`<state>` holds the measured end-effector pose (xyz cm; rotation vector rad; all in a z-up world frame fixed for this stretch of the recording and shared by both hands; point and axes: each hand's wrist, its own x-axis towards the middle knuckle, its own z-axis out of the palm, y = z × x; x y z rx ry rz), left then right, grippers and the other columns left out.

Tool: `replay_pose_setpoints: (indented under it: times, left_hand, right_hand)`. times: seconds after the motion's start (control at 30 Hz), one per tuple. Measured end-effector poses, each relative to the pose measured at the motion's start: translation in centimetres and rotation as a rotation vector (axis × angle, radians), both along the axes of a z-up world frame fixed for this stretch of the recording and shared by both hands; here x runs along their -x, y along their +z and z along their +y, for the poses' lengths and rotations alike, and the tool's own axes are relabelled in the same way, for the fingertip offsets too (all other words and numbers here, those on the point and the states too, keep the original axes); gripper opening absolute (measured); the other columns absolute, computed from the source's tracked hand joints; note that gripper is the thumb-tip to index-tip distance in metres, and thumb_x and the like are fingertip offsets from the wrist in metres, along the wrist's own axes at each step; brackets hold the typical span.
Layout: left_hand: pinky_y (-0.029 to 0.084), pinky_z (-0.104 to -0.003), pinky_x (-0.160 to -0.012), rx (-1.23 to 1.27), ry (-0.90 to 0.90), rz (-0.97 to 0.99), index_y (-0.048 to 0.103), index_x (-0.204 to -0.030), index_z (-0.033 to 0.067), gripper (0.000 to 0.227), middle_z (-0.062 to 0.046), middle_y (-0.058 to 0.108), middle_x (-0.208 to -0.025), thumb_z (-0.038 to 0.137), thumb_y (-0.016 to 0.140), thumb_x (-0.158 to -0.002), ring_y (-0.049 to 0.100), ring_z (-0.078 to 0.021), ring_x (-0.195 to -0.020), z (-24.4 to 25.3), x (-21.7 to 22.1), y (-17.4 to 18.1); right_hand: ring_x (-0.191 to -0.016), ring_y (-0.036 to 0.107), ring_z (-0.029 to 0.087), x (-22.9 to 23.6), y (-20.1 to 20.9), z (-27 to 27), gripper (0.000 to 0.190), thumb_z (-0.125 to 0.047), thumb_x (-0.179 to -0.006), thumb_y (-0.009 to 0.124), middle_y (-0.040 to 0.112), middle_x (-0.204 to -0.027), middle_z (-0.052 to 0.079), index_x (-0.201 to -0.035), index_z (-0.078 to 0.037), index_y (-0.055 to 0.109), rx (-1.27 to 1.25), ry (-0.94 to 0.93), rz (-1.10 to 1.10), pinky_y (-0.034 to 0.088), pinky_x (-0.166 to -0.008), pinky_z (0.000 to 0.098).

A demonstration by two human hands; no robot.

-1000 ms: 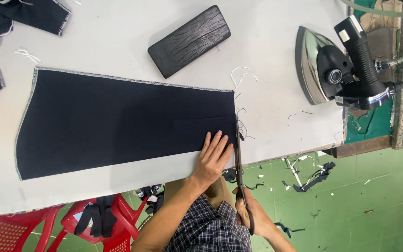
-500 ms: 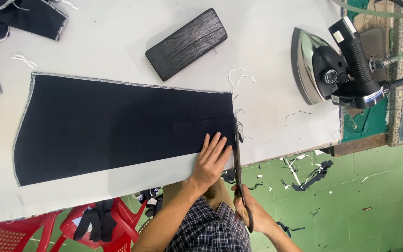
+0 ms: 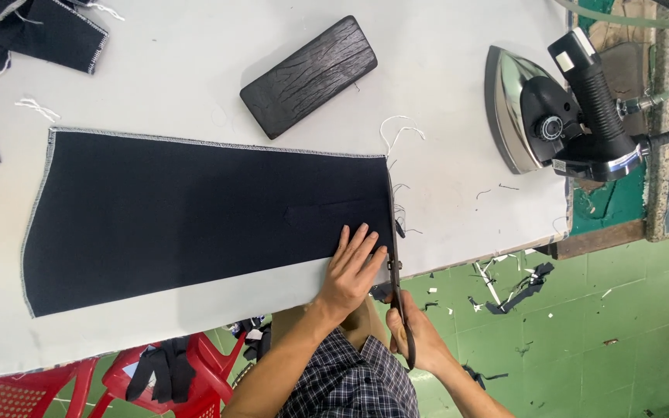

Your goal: The person irons a piece of dark fabric on a white work surface using a steam iron and a small wooden block. They repeatedly smooth the fabric, press it with the block, and move the iron across the surface. Finally, they use scissors to trim the edges of the fabric.

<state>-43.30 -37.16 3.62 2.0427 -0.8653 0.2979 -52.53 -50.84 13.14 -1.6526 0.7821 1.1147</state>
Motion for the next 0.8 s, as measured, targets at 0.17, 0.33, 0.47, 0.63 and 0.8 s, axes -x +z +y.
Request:
replay_pose_setpoints:
  times: [0.17,0.33,0.47,0.63,0.8]
  left_hand:
    - [0.048,-0.067,-0.108,0.002,-0.006,0.007,0.073,-0.109,-0.0036,0.017,-0.028,0.066,-0.127,-0.011,0.073,-0.093,0.059,-0.0464,-0.127,0.0,0.1,-0.1]
    - [0.048,-0.067,-0.108,0.009,0.005,0.013,0.073,-0.109,-0.0036,0.02,-0.028,0.066,-0.127,-0.012,0.074,-0.091,0.059,-0.0465,-0.127,-0.1,0.2,-0.1]
    - [0.049,-0.067,-0.107,0.023,0.018,0.013,0.073,-0.108,-0.0042,0.021,-0.028,0.067,-0.125,-0.015,0.073,-0.09,0.061,-0.0469,-0.125,0.0,0.1,-0.1]
    - [0.05,-0.066,-0.108,0.028,0.018,0.016,0.074,-0.108,-0.0042,0.021,-0.027,0.066,-0.126,-0.015,0.075,-0.09,0.061,-0.0458,-0.126,0.1,0.0,0.2]
    - [0.05,-0.066,-0.107,0.048,0.007,0.025,0.074,-0.108,-0.0042,0.019,-0.027,0.067,-0.125,-0.013,0.073,-0.091,0.061,-0.0466,-0.124,0.2,0.1,0.0]
  right_hand:
    - [-0.04,0.062,0.017,-0.1,0.3,0.1,0.054,-0.061,-0.09,0.043,0.062,-0.055,0.007,-0.111,-0.013,0.054,0.006,-0.052,-0.053,0.055,-0.046,0.0309]
    - [-0.048,0.061,0.018,-0.2,1.2,-0.6,0.054,-0.056,-0.092,0.042,0.061,-0.057,0.008,-0.124,-0.013,0.052,-0.076,-0.133,0.018,0.054,-0.053,0.0346]
    - [-0.061,0.059,0.016,1.0,0.6,-1.9,0.061,-0.056,-0.093,0.037,0.051,-0.075,0.003,-0.136,-0.013,0.042,-0.23,-0.093,0.004,0.056,-0.065,0.034]
    - [-0.057,0.064,0.017,-1.0,0.5,-1.8,0.062,-0.061,-0.09,0.035,0.061,-0.065,0.006,-0.131,-0.016,0.045,-0.125,-0.016,0.016,0.053,-0.06,0.0344]
    - [-0.057,0.064,0.016,-2.2,0.3,-1.3,0.07,-0.066,-0.086,0.034,0.051,-0.068,0.003,-0.133,-0.015,0.046,-0.105,-0.054,-0.025,0.053,-0.058,0.033]
